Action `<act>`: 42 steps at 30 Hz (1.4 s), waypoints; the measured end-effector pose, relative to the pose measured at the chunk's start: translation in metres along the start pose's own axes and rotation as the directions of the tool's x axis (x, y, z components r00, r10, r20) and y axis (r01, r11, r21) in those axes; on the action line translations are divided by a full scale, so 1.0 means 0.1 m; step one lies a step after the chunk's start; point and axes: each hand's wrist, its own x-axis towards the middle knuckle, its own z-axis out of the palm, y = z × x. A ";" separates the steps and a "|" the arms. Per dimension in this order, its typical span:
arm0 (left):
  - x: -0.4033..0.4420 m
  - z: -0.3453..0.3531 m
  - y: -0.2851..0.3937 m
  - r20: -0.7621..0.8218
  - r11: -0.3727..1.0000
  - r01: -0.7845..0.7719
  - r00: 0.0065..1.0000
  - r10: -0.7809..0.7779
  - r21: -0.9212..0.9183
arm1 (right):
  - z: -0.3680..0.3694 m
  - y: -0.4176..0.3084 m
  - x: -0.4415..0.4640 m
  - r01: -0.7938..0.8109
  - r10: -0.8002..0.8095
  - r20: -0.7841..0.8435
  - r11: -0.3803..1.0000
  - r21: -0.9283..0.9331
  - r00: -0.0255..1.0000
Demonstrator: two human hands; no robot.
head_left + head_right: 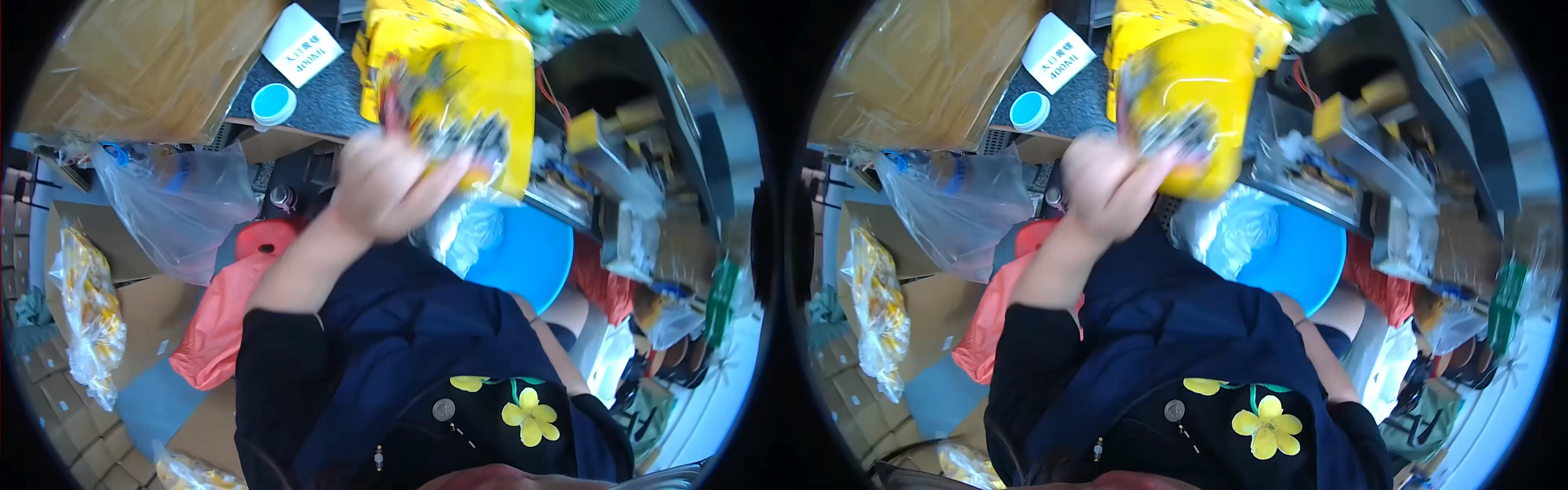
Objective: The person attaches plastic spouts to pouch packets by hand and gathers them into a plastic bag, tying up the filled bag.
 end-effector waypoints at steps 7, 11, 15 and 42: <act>0.38 0.64 -0.09 0.404 0.964 0.159 0.913 -0.062 -0.211 | -0.23 -0.28 -0.14 0.155 -0.152 -0.116 0.988 0.018 0.982; -0.13 0.48 0.57 0.638 0.749 0.659 0.549 -0.540 0.067 | -0.49 -0.47 -0.33 0.306 -0.231 -0.440 0.946 0.107 0.868; -1.69 1.16 1.00 0.638 0.490 0.828 0.224 -0.736 0.274 | -0.46 -0.40 -0.28 0.347 -0.253 -0.459 0.929 0.131 0.852; -0.69 1.29 1.62 0.793 0.761 0.607 0.570 -0.215 -0.230 | -0.98 0.60 -0.06 0.563 0.154 -0.558 -0.439 0.701 0.815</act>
